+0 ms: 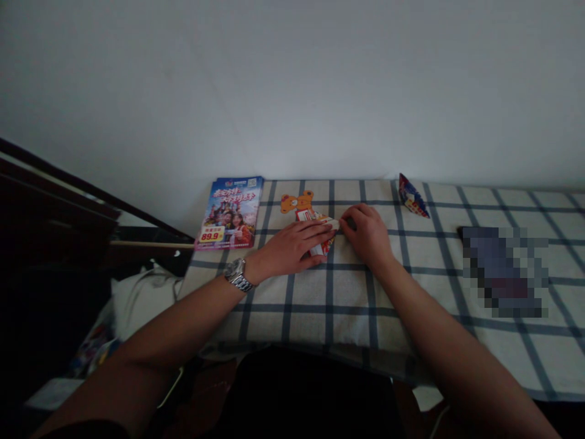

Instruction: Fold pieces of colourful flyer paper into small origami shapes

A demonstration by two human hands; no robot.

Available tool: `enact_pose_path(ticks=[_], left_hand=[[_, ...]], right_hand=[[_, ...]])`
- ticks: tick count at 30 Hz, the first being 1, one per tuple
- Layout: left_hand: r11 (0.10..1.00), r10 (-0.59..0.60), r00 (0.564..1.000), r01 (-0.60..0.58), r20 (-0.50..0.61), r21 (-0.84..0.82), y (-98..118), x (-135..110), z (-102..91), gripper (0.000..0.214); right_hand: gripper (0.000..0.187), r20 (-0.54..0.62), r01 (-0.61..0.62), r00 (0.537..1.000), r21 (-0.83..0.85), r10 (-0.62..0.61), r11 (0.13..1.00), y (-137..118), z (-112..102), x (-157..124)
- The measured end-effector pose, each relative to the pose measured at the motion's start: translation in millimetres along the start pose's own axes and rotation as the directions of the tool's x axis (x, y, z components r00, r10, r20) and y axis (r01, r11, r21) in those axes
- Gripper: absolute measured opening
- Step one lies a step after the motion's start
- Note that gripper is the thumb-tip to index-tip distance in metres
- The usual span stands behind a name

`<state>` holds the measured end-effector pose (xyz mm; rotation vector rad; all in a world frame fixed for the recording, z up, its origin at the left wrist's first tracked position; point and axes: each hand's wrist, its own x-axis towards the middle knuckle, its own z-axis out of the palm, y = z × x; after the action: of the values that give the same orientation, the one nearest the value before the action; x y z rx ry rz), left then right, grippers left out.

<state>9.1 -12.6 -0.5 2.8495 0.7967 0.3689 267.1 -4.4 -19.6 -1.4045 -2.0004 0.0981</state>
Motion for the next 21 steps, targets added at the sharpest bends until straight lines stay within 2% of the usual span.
enact_pose_path(ticks=[7, 12, 21], left_hand=[[1.0, 0.019, 1.0, -0.019, -0.022, -0.001, -1.9, 0.4, 2.7, 0.062], [1.0, 0.011, 1.0, -0.011, 0.009, -0.004, -1.2, 1.4, 1.0, 0.063], [1.0, -0.026, 1.0, 0.026, 0.017, 0.016, 3.0, 1.0, -3.5, 0.062]], right_hand=[[0.007, -0.003, -0.026, 1.0, -0.02, 0.026, 0.999, -3.2, -1.3, 1.1], [0.007, 0.009, -0.048, 0.999, -0.011, 0.048, 0.999, -5.1, -2.1, 1.6], [0.009, 0.025, -0.019, 1.0, -0.011, 0.019, 1.0, -3.4, -2.5, -0.6]])
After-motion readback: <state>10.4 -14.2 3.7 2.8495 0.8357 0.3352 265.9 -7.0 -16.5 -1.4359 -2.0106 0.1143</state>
